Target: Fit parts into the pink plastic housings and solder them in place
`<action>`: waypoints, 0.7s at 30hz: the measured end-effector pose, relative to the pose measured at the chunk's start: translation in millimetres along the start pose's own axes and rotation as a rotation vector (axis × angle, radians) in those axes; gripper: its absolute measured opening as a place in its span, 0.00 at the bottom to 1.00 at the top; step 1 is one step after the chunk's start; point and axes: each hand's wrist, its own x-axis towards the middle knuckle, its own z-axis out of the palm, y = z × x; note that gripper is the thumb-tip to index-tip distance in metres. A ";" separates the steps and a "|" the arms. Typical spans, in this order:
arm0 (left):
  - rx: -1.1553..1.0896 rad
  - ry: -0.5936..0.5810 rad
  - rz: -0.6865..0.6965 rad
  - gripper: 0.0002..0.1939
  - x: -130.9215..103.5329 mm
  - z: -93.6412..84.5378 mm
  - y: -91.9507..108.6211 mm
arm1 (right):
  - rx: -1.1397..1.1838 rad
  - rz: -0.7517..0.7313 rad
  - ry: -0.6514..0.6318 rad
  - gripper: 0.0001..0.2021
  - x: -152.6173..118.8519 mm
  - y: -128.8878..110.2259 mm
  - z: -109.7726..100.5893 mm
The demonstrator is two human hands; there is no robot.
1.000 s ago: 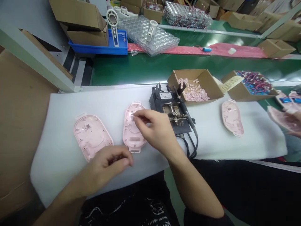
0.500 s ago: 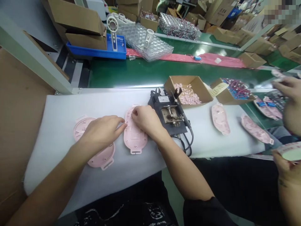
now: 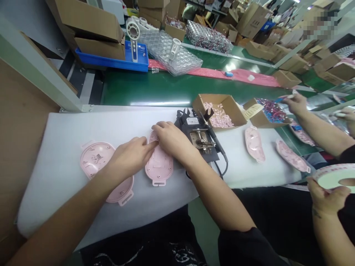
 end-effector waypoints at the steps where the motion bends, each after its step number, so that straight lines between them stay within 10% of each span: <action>1: 0.003 -0.003 0.000 0.18 0.0 1.5 -0.5 | 0.011 0.007 -0.005 0.21 1.1 1.0 1.6; 21: -0.044 -0.044 -0.049 0.23 3.0 2.8 -2.2 | 0.036 0.101 -0.108 0.16 11.2 3.5 -1.4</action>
